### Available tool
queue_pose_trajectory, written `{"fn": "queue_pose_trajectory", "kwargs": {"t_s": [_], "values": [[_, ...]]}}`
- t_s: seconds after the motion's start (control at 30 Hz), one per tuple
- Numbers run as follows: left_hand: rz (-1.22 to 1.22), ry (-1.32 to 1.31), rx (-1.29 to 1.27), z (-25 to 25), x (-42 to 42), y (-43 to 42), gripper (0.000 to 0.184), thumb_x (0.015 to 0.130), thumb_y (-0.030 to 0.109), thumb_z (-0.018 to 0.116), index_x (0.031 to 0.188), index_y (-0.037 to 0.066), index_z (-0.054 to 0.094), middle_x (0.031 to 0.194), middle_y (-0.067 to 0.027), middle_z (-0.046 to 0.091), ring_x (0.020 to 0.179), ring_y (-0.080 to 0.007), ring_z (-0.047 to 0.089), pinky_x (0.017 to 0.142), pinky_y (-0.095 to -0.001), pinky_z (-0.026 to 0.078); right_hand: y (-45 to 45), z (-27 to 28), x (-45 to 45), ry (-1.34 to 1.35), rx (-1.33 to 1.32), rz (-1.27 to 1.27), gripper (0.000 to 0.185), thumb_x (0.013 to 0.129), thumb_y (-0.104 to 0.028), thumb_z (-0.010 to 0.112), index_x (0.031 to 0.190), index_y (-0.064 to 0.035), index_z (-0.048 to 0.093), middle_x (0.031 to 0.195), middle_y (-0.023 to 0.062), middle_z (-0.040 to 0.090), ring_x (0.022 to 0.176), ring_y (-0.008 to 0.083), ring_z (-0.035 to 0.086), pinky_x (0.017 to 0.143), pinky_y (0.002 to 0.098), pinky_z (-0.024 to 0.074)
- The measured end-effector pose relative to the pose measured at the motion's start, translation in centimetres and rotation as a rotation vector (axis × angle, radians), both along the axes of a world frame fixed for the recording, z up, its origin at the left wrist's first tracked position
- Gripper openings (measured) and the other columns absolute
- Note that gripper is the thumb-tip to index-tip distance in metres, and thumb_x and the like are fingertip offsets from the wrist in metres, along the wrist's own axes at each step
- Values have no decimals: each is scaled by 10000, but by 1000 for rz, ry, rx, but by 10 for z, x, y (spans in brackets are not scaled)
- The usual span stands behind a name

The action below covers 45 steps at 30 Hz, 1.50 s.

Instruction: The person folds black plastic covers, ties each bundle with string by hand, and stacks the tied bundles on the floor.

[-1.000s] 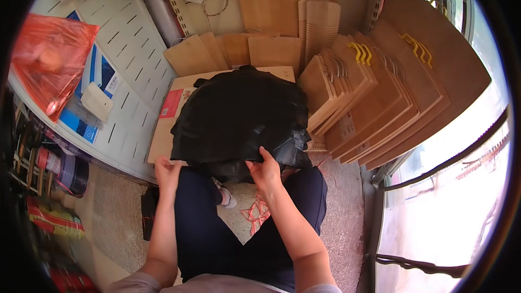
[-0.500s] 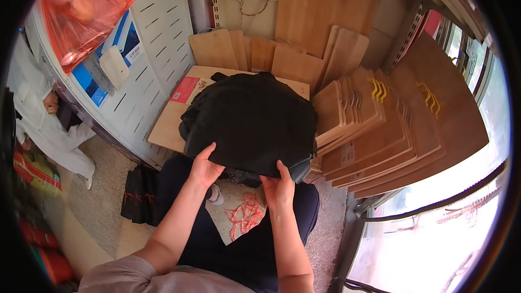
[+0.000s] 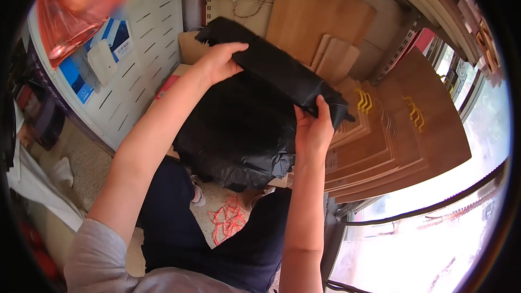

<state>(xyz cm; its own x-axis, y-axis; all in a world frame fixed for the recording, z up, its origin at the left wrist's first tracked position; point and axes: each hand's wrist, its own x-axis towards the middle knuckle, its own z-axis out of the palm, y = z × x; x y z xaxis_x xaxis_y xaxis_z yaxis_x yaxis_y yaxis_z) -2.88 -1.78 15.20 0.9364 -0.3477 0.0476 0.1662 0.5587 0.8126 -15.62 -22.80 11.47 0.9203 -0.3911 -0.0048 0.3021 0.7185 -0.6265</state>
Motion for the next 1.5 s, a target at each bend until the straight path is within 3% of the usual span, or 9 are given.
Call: {"fn": "queue_pose_trajectory", "kwargs": {"t_s": [0.23,0.43,0.53,0.7,0.9,0.97,1.17,1.37,1.5], "values": [[-273,-103,-60,-8,16,26,279,894,101,567,1141,-27,581,1120,-124,631,1019,-222,622,879,-381,525,74,-16,-54,-123,-203,-153,407,964,-280,528,1282,-34,465,1271,72,539,1100,187,565,904,384,511],[-288,267,-272,-172,0,74,451,923,248,585,1281,-12,498,1266,-141,572,1194,-252,533,1038,-398,408,162,-135,-58,201,35,-13,457,994,-301,455,1314,21,404,1271,110,512,1103,262,555,1015,388,462],[102,506,41,-203,-83,91,676,835,355,711,1318,-20,425,1247,-208,543,1112,-318,572,1015,-420,430,171,-177,-59,259,6,40,502,997,-371,421,1320,13,400,1276,112,520,1095,256,568,1010,332,452],[378,229,10,-207,-237,195,547,924,278,573,1375,42,374,1095,-185,615,963,-290,641,855,-406,530,177,-184,-54,280,-30,1,505,983,-303,480,1284,91,387,1219,182,528,1070,304,571,992,333,491],[1020,902,31,-429,-370,361,763,893,130,508,1475,352,67,960,-144,630,839,-282,655,771,-409,544,198,-191,-44,206,-95,-84,461,995,-228,439,1247,152,372,1219,210,503,1086,331,553,947,355,545],[912,1273,334,-467,-416,378,790,893,101,474,1469,398,23,997,-153,616,896,-299,643,788,-435,532,203,-191,-43,210,-134,-121,475,992,-221,441,1245,172,355,1215,221,501,1066,345,567,941,363,550],[294,1381,216,-527,-527,393,548,961,389,412,1460,266,222,1158,-157,614,981,-329,637,908,-524,430,192,-197,-39,204,-215,-115,517,969,-189,469,1273,195,303,1200,268,497,1033,385,591,934,369,553],[553,1623,373,-540,-608,389,452,977,439,317,1349,187,364,1187,-161,624,1038,-283,631,920,-488,401,194,-195,-38,203,-261,-123,482,973,-175,453,1259,191,325,1194,266,494,1039,391,581,921,391,561],[115,1495,252,-564,-605,388,546,968,524,326,1343,131,378,1171,-170,630,1053,-273,623,879,-452,440,191,-203,-35,164,-278,-131,446,970,-157,428,1234,195,354,1210,278,477,1078,406,550,948,423,543]]}}
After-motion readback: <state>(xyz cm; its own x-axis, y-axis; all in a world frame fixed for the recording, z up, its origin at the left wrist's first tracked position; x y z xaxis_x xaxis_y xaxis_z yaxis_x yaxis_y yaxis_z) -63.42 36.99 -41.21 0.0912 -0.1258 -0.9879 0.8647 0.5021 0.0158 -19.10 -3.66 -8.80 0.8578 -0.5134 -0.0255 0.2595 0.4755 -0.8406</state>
